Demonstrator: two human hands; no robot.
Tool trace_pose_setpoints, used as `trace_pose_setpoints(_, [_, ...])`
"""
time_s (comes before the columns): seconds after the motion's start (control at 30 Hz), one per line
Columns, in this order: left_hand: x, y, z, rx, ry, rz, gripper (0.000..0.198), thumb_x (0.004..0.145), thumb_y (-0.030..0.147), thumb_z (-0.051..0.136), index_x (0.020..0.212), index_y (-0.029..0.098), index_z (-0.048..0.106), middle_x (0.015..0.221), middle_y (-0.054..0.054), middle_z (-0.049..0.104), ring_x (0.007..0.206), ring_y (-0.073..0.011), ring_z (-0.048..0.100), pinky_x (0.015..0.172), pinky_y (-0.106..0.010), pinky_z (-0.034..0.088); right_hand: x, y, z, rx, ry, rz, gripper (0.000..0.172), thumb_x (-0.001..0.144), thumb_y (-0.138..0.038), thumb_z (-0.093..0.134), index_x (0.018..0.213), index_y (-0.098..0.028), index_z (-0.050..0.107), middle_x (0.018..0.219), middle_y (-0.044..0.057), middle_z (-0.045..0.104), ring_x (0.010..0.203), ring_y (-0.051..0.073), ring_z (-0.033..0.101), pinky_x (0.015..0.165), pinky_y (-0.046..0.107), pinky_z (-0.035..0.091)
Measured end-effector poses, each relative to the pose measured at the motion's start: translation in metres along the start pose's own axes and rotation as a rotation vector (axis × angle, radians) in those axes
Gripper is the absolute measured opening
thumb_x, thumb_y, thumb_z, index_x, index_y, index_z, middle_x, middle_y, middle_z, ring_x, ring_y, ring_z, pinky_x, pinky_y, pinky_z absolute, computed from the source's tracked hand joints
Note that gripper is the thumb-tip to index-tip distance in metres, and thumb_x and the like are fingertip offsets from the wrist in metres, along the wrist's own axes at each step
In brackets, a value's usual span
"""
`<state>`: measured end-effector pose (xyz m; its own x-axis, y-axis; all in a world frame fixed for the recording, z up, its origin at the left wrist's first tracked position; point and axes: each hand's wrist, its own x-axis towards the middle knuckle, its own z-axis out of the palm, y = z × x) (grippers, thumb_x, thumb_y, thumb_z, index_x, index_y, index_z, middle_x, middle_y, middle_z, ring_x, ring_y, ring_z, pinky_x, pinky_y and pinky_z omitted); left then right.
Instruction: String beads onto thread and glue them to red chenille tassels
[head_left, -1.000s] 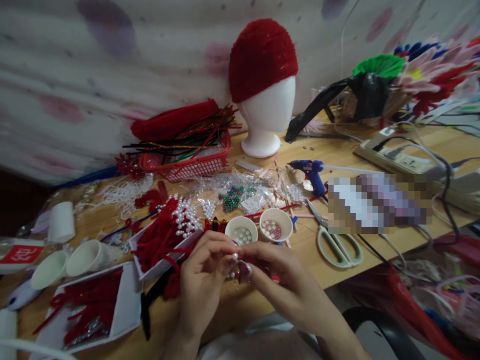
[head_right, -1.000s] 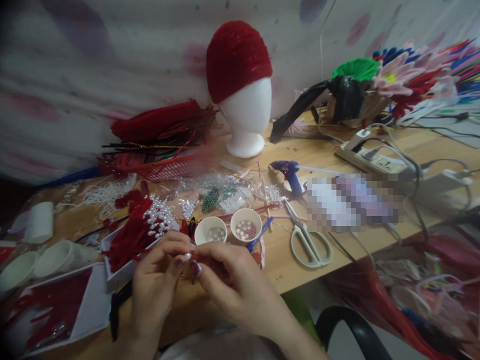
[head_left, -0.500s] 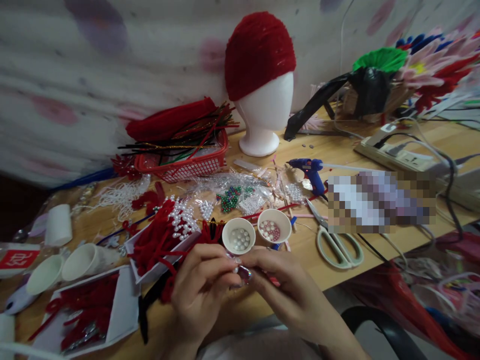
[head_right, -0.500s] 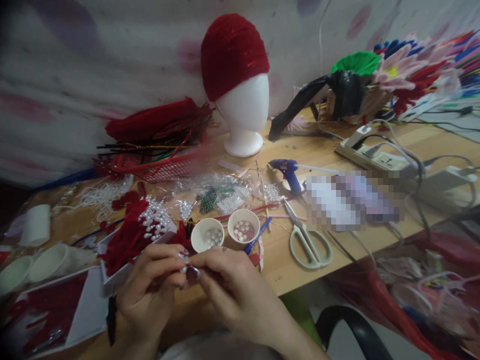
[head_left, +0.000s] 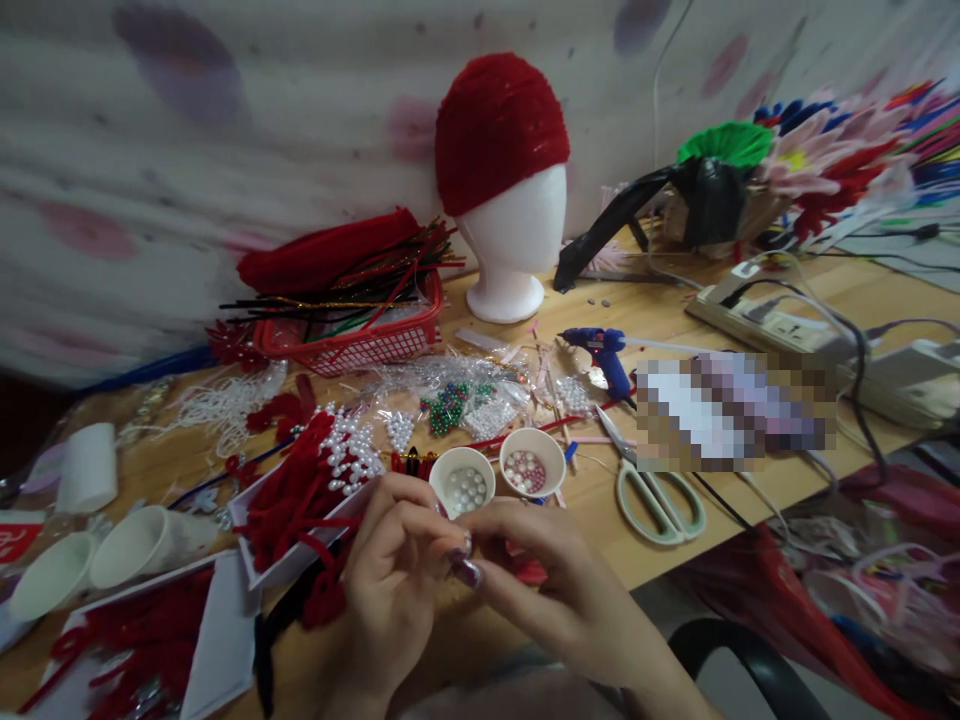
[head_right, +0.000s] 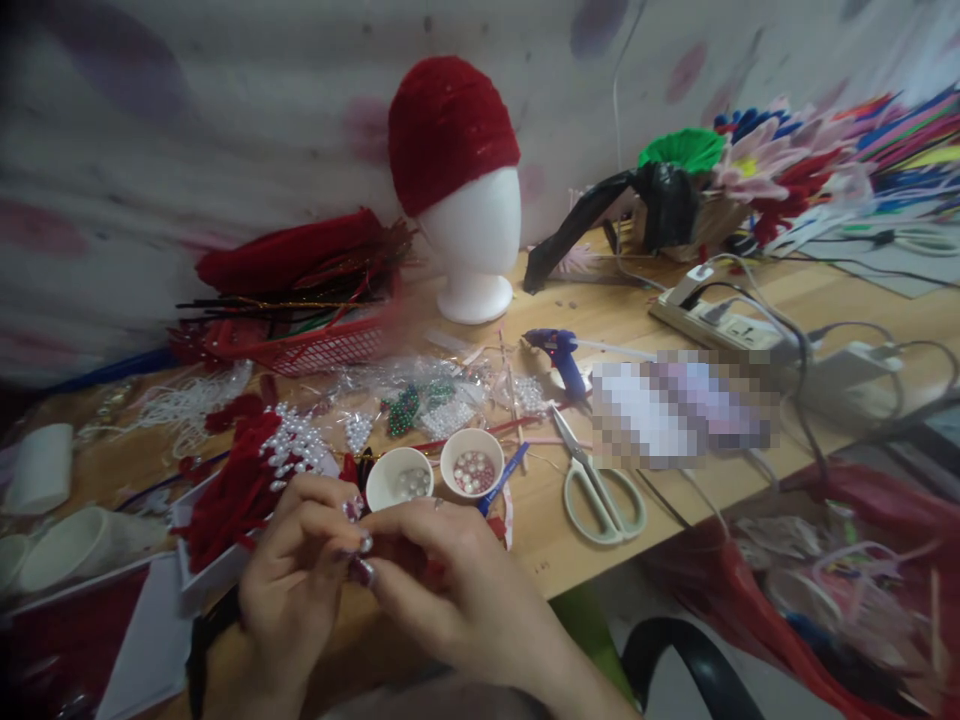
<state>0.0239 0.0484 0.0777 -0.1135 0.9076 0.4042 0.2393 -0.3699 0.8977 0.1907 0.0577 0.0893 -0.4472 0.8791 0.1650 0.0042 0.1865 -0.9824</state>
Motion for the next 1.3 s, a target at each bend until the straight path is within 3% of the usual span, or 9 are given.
trace_pose_setpoints(0.2, [0.011, 0.005, 0.01, -0.04, 0.016, 0.103, 0.025, 0.096, 0.036, 0.064, 0.075, 0.022, 0.063, 0.08, 0.0, 0.058, 0.079, -0.0154, 0.058, 0.07, -0.023, 0.048, 0.002, 0.001, -0.005, 0.026, 0.105, -0.084, 0.012, 0.089, -0.018, 0.064, 0.093, -0.019, 0.075, 0.078, 0.002, 0.07, 0.069, 0.014, 0.061, 0.061, 0.024, 0.045])
trace_pose_setpoints(0.37, [0.022, 0.016, 0.018, -0.184, 0.023, 0.072, 0.021, 0.101, 0.032, 0.059, 0.082, 0.021, 0.06, 0.071, 0.002, 0.067, 0.063, -0.011, 0.06, 0.06, -0.019, 0.049, 0.002, 0.006, -0.016, 0.072, 0.12, -0.056, 0.013, 0.086, -0.02, 0.059, 0.079, -0.018, 0.07, 0.076, 0.004, 0.07, 0.075, 0.018, 0.065, 0.071, 0.03, 0.049])
trace_pose_setpoints(0.5, [0.033, 0.019, 0.024, -0.278, 0.072, -0.018, 0.026, 0.097, 0.036, 0.064, 0.078, 0.02, 0.06, 0.064, 0.003, 0.066, 0.055, -0.0092, 0.058, 0.055, -0.017, 0.048, -0.003, 0.013, -0.022, 0.228, 0.064, 0.066, 0.016, 0.089, -0.027, 0.06, 0.079, -0.018, 0.068, 0.067, 0.002, 0.067, 0.066, 0.017, 0.065, 0.066, 0.029, 0.051])
trace_pose_setpoints(0.67, [0.046, 0.016, 0.033, -0.405, 0.004, -0.231, 0.033, 0.091, 0.045, 0.07, 0.074, 0.019, 0.058, 0.063, 0.004, 0.067, 0.054, -0.0089, 0.059, 0.055, -0.018, 0.05, -0.005, 0.019, -0.026, 0.466, 0.066, 0.163, 0.021, 0.092, -0.034, 0.065, 0.079, -0.017, 0.067, 0.061, -0.002, 0.065, 0.057, 0.011, 0.062, 0.057, 0.02, 0.048])
trace_pose_setpoints(0.77, [0.056, 0.014, 0.037, -0.376, -0.018, -0.288, 0.034, 0.088, 0.046, 0.074, 0.075, 0.019, 0.059, 0.067, 0.003, 0.07, 0.054, -0.0089, 0.06, 0.055, -0.018, 0.051, -0.005, 0.022, -0.027, 0.672, 0.032, 0.226, 0.027, 0.092, -0.038, 0.066, 0.079, -0.015, 0.069, 0.055, -0.001, 0.064, 0.048, 0.008, 0.057, 0.049, 0.016, 0.046])
trace_pose_setpoints(0.97, [0.077, 0.012, 0.042, -0.157, -0.139, -0.197, 0.026, 0.088, 0.038, 0.07, 0.074, 0.019, 0.06, 0.063, 0.001, 0.07, 0.052, -0.0116, 0.061, 0.054, -0.022, 0.051, -0.007, 0.028, -0.022, 0.864, 0.005, 0.278, 0.03, 0.089, -0.044, 0.064, 0.084, -0.014, 0.067, 0.049, -0.003, 0.06, 0.032, 0.008, 0.045, 0.031, 0.015, 0.04])
trace_pose_setpoints(1.13, [0.08, 0.006, 0.043, -0.039, -0.143, -0.059, 0.018, 0.091, 0.028, 0.064, 0.075, 0.021, 0.058, 0.068, 0.001, 0.071, 0.062, -0.0134, 0.065, 0.061, -0.023, 0.051, -0.009, 0.029, -0.017, 0.964, -0.005, 0.303, 0.026, 0.09, -0.037, 0.063, 0.09, -0.011, 0.07, 0.054, -0.001, 0.065, 0.036, 0.008, 0.05, 0.035, 0.016, 0.048])
trace_pose_setpoints(1.3, [0.082, -0.003, 0.04, -0.042, -0.172, -0.049, 0.017, 0.092, 0.027, 0.062, 0.076, 0.022, 0.057, 0.069, 0.001, 0.07, 0.06, -0.0127, 0.063, 0.058, -0.022, 0.049, -0.009, 0.025, -0.014, 0.983, 0.035, 0.277, 0.021, 0.087, -0.03, 0.065, 0.095, -0.011, 0.072, 0.058, 0.0, 0.066, 0.042, 0.009, 0.055, 0.041, 0.016, 0.053])
